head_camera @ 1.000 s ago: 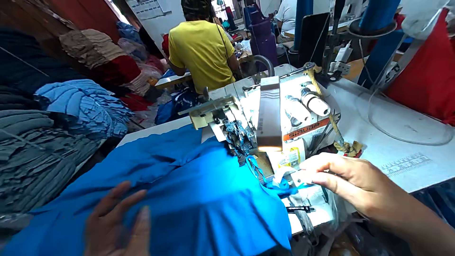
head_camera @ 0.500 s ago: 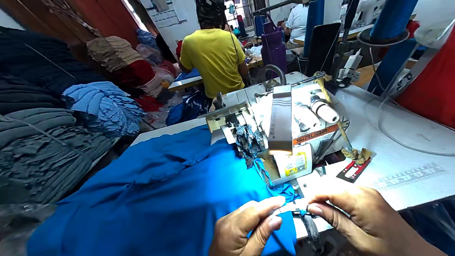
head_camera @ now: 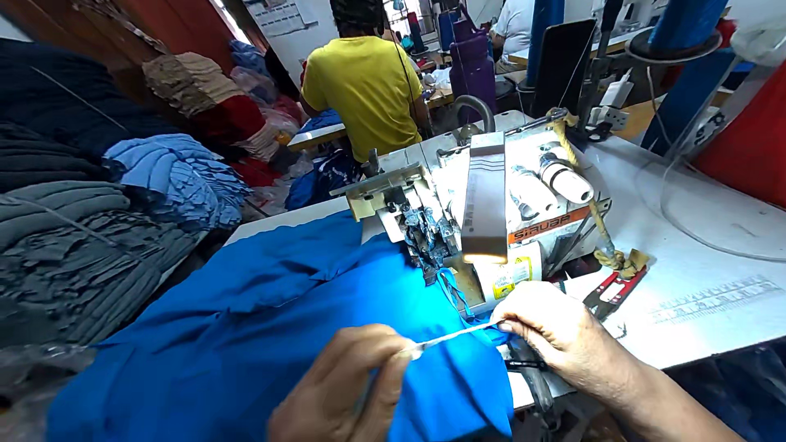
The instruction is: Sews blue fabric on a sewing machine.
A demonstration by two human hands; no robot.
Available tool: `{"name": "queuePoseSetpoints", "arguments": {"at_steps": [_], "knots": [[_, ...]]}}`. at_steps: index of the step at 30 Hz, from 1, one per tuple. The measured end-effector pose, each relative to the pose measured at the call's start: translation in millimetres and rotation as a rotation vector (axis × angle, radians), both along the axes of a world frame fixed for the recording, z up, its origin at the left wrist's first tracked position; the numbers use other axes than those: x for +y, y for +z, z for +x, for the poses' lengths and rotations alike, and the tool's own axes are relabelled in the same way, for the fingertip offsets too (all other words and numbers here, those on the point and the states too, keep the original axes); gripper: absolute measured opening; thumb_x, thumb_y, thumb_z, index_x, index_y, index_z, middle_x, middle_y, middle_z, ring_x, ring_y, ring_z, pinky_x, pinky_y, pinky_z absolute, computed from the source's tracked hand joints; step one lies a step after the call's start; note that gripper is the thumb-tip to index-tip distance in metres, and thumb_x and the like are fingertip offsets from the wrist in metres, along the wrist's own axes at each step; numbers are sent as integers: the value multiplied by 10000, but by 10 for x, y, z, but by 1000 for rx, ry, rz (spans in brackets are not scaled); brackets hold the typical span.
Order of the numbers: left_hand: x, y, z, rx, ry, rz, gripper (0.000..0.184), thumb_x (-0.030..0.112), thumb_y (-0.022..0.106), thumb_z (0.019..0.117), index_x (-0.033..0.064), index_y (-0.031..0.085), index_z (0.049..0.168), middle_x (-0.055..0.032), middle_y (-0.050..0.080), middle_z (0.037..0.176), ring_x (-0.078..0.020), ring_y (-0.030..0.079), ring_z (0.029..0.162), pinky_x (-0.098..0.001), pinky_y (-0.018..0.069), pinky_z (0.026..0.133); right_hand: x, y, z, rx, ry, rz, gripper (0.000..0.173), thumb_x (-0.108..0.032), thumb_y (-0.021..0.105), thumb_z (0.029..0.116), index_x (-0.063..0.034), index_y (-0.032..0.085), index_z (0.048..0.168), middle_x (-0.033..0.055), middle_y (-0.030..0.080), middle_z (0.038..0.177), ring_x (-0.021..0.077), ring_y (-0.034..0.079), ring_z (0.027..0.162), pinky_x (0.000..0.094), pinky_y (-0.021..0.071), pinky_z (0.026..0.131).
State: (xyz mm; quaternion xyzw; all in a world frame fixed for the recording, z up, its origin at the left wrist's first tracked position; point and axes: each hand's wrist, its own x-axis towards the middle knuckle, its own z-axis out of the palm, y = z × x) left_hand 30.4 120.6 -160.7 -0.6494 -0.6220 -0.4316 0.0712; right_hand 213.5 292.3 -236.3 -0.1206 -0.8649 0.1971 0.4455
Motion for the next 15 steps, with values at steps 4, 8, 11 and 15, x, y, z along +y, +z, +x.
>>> {"name": "queuePoseSetpoints", "arguments": {"at_steps": [4,8,11,15], "knots": [[-246,235,-180,-241,-72,142,205,166,516,1066,249,703,1042,203,721,970,59,684,911,-153,571,841,91,-152,14,-46,-74,21,195,-181,588,970,-153,769,903,-30,698,817,72,677,843,217,540,812],[-386,410,-182,-186,-122,18,139,148,587,1039,145,722,1008,130,716,946,63,664,916,-137,546,842,59,-166,44,-41,-148,-20,202,-196,593,964,-151,787,933,-42,719,851,64,688,858,218,554,811],[-292,378,50,-12,-127,-216,198,139,620,1022,-26,702,951,-131,687,872,-74,635,874,-175,499,809,-48,57,59,76,-170,-150,198,-215,604,967,-140,787,957,-65,703,874,-23,654,840,129,535,775],[-94,189,293,28,-198,-267,204,134,628,1004,-13,736,913,-154,684,808,-162,640,798,-224,497,744,-263,391,107,147,134,-243,317,-338,566,1034,-93,765,1065,-16,750,1041,-23,657,1038,139,522,900]]}}
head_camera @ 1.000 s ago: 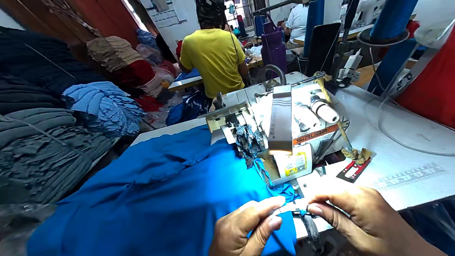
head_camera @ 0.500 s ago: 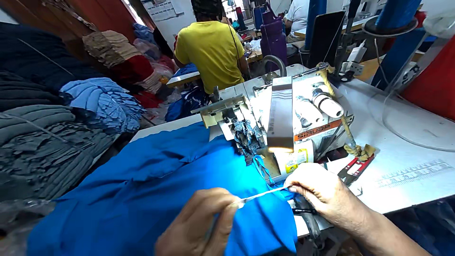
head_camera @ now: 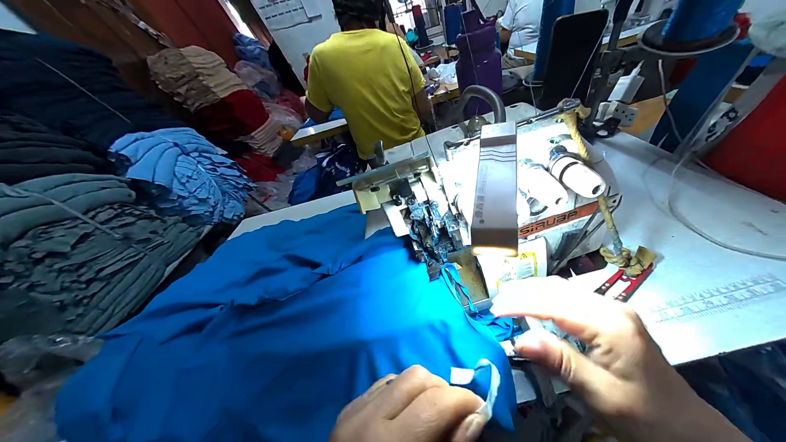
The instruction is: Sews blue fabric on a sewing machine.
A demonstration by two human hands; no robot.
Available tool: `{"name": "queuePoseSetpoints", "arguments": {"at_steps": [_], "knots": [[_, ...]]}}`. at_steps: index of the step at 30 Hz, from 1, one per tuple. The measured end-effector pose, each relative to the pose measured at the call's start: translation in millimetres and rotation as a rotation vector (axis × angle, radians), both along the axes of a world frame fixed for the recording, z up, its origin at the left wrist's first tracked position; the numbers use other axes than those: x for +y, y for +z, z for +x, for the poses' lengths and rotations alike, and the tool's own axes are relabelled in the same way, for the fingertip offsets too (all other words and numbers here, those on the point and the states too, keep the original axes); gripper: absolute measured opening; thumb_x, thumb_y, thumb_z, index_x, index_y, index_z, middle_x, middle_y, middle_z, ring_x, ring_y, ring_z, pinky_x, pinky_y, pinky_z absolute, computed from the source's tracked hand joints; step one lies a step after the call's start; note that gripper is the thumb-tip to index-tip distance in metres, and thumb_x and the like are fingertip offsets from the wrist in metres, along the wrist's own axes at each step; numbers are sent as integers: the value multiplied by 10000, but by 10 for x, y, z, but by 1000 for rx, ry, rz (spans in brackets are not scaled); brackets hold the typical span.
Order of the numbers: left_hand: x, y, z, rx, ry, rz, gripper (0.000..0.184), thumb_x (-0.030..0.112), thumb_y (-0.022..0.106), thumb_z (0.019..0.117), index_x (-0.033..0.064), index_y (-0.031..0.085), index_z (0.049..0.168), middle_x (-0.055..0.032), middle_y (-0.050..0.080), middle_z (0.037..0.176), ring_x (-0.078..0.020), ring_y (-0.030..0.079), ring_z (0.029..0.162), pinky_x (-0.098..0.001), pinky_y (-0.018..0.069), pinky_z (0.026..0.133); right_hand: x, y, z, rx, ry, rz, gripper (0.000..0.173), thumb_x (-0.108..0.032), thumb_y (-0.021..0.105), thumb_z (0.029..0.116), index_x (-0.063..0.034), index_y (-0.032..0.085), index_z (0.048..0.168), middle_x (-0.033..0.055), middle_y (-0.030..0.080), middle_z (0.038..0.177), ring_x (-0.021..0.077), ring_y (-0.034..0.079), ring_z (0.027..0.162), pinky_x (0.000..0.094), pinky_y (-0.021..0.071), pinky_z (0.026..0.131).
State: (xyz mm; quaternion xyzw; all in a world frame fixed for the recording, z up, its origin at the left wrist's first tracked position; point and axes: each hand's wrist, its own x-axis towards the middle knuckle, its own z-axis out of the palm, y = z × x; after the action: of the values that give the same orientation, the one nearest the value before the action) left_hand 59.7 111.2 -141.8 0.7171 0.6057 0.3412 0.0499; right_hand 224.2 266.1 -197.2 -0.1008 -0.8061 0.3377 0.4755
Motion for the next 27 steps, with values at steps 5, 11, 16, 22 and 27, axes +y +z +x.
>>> {"name": "queuePoseSetpoints", "arguments": {"at_steps": [5,11,16,22,27], "knots": [[103,-76,44,-67,-29,-27,182,72,638,973,-61,723,882,-178,668,801,-136,622,774,-174,482,713,-192,-12,-66,-4,244,-48,211,-164,618,1009,7,740,1016,107,741,922,71,681,914,162,505,860],[91,-142,3,-202,25,-91,194,79,621,985,-61,742,926,-137,696,823,-48,635,819,-129,487,770,-188,-43,33,-26,306,-218,213,-169,647,990,22,742,996,94,719,930,18,643,924,122,481,849],[116,-238,18,-284,26,-108,186,67,620,983,-63,741,929,-126,711,839,-39,654,817,-137,508,776,-239,-96,-21,-23,230,-281,129,-84,660,952,29,721,955,75,708,874,-18,634,798,99,501,760],[97,-299,-88,-405,15,-120,170,76,622,986,-48,722,926,-77,713,886,1,662,843,-143,541,785,-200,-57,66,-116,296,-630,50,-79,654,939,-51,694,948,-76,671,813,-70,615,704,105,521,645],[56,-304,-136,-412,-43,-85,159,71,628,980,-39,709,898,-73,711,894,4,660,887,-138,535,817,-68,-155,104,-126,6,-404,196,-200,580,1005,-110,751,967,-88,705,873,-95,628,781,85,518,693]]}}
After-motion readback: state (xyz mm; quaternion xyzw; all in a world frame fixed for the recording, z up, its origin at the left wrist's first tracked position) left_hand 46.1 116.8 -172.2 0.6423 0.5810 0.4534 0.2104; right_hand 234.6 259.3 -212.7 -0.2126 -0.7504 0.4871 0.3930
